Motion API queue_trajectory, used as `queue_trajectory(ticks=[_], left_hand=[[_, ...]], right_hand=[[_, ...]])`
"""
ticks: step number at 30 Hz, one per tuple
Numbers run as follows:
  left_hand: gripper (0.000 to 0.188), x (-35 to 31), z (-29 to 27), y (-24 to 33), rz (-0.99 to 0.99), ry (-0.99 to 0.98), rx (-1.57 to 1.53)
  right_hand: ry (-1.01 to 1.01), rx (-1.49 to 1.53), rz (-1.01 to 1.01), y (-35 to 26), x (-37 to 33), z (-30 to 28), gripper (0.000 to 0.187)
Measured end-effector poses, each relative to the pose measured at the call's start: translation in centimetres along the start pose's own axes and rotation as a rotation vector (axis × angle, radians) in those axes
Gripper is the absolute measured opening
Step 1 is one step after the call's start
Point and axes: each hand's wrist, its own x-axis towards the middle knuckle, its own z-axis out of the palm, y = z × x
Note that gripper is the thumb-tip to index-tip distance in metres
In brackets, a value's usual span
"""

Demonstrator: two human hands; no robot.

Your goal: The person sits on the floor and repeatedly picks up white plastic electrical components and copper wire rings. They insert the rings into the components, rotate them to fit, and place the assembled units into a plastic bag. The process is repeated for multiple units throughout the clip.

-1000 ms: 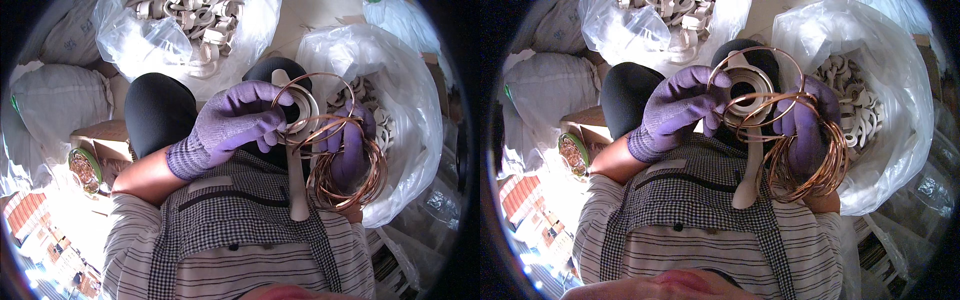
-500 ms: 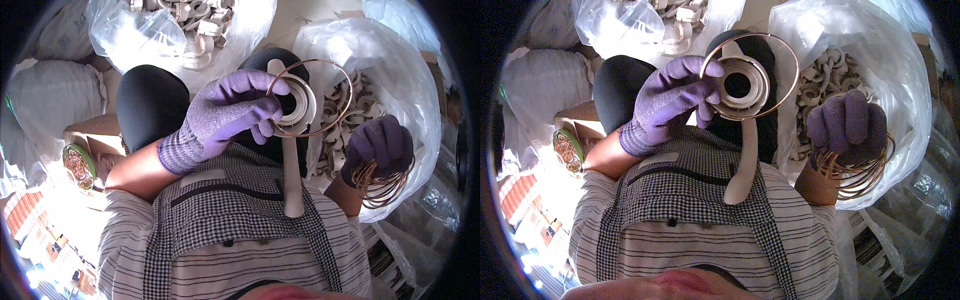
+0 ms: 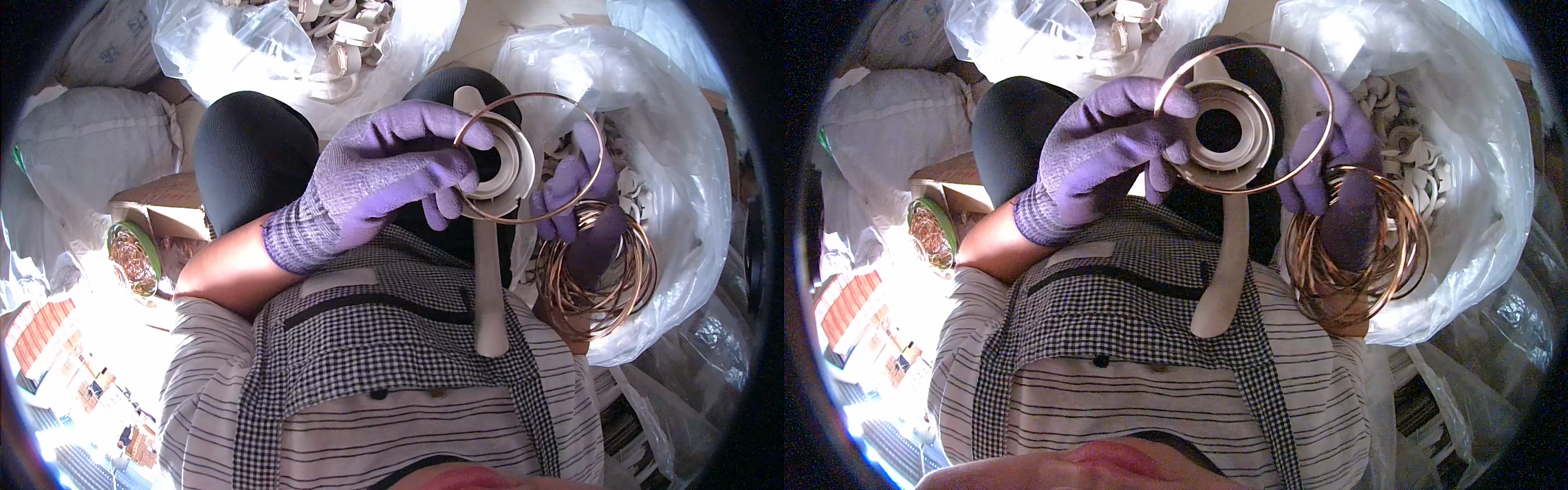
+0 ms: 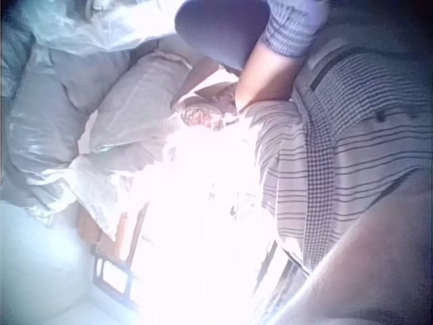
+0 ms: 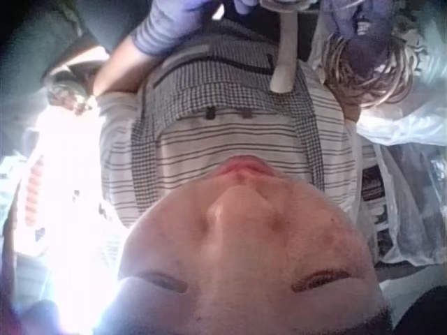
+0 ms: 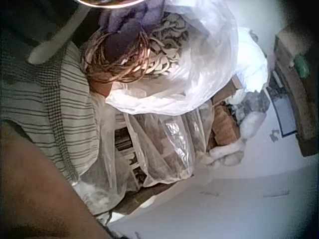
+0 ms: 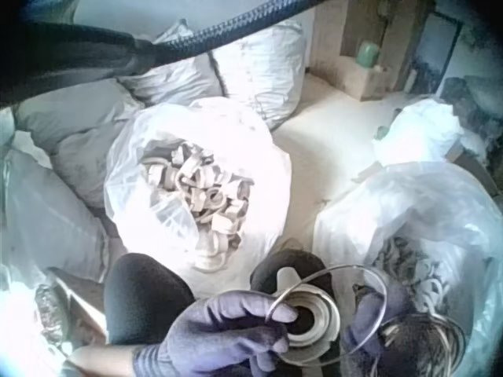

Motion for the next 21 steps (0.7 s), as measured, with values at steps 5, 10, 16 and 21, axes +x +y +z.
queue_trajectory(ticks=[5,10,16,21], left_hand=[[0.036,-0.1,-0.4,-0.6,0.044,-0.002,0.04],[0.08,0.1,-0.3,-0.9,0.053,-0.007,0.043],[0.063,0.3,-1.2,-1.7,0.126,-0.125,-0.079],[0.064,0.2,-1.0,-1.7,0.136,-0.1,-0.062]], right_hand=[[0.539,-0.122,0.094,0.2,-0.3,4.0,0.009],[0.495,-0.125,0.087,0.2,-0.4,3.7,0.014],[0.52,-0.087,0.116,0.1,-0.2,3.5,0.019],[0.535,-0.058,0.138,0.1,-0.1,3.4,0.02]])
